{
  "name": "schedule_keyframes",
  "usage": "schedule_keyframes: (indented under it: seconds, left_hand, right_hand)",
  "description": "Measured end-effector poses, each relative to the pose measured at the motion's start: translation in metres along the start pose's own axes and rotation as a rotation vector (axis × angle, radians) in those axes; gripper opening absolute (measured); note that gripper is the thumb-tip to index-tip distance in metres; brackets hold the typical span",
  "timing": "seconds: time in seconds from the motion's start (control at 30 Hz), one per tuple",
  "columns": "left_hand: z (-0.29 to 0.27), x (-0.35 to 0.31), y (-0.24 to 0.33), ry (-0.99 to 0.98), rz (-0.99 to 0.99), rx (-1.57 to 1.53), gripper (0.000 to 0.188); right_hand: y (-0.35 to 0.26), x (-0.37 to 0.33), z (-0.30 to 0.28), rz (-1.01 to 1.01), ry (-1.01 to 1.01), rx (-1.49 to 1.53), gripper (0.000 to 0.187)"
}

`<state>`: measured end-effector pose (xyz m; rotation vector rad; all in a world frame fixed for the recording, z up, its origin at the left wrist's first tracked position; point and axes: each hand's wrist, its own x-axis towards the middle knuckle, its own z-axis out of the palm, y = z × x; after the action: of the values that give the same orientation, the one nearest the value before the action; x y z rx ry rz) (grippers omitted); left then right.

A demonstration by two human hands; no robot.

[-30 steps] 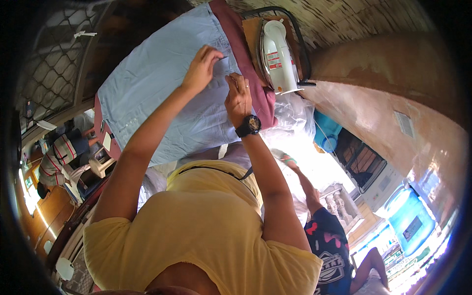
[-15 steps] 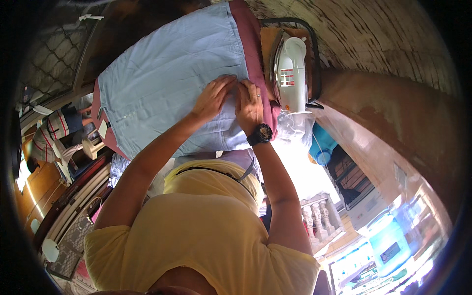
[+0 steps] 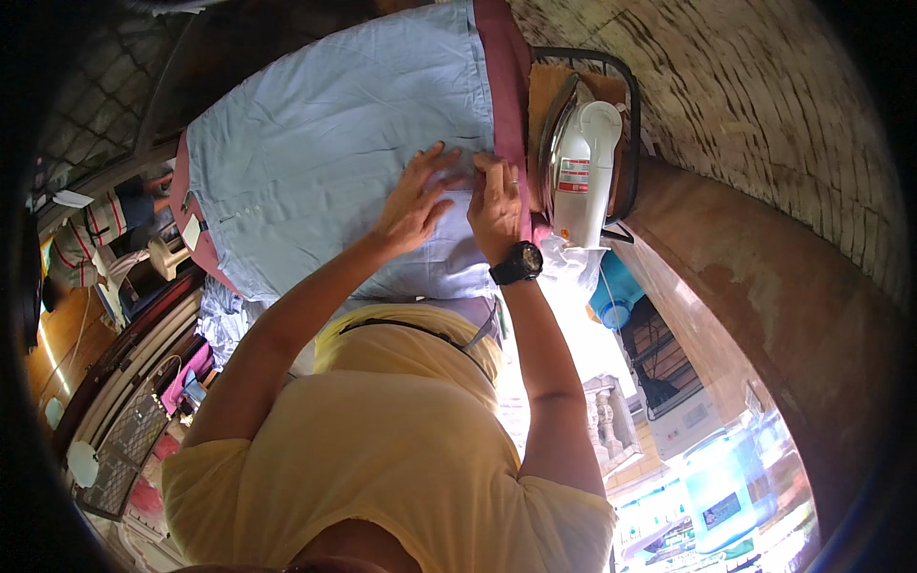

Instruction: The person spreads a light blue shirt across an ironing board, aligns the collar and buttons, and uses an iron to smooth the fabric.

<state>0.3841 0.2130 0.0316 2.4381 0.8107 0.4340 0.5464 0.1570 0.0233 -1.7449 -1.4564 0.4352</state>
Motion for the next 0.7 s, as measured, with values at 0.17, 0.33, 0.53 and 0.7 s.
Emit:
schedule_keyframes:
  seconds: [0.17, 0.33, 0.53, 0.7]
  left_hand:
    - [0.023, 0.025, 0.011, 0.243, -0.051, -0.277, 0.027]
    - [0.028, 0.029, 0.005, 0.281, -0.042, -0.136, 0.022]
    - [0.031, 0.036, 0.007, 0.355, -0.147, -0.167, 0.025]
    - [0.029, 0.037, 0.013, 0.341, -0.169, -0.144, 0.034]
  right_hand:
    - [0.001, 0.011, -0.007, 0.065, -0.055, 0.117, 0.036]
    - [-0.001, 0.014, -0.012, 0.113, -0.089, 0.087, 0.04]
    - [-0.001, 0.014, -0.014, 0.208, -0.15, 0.212, 0.048]
    - [-0.017, 0.021, -0.038, 0.188, -0.144, 0.274, 0.044]
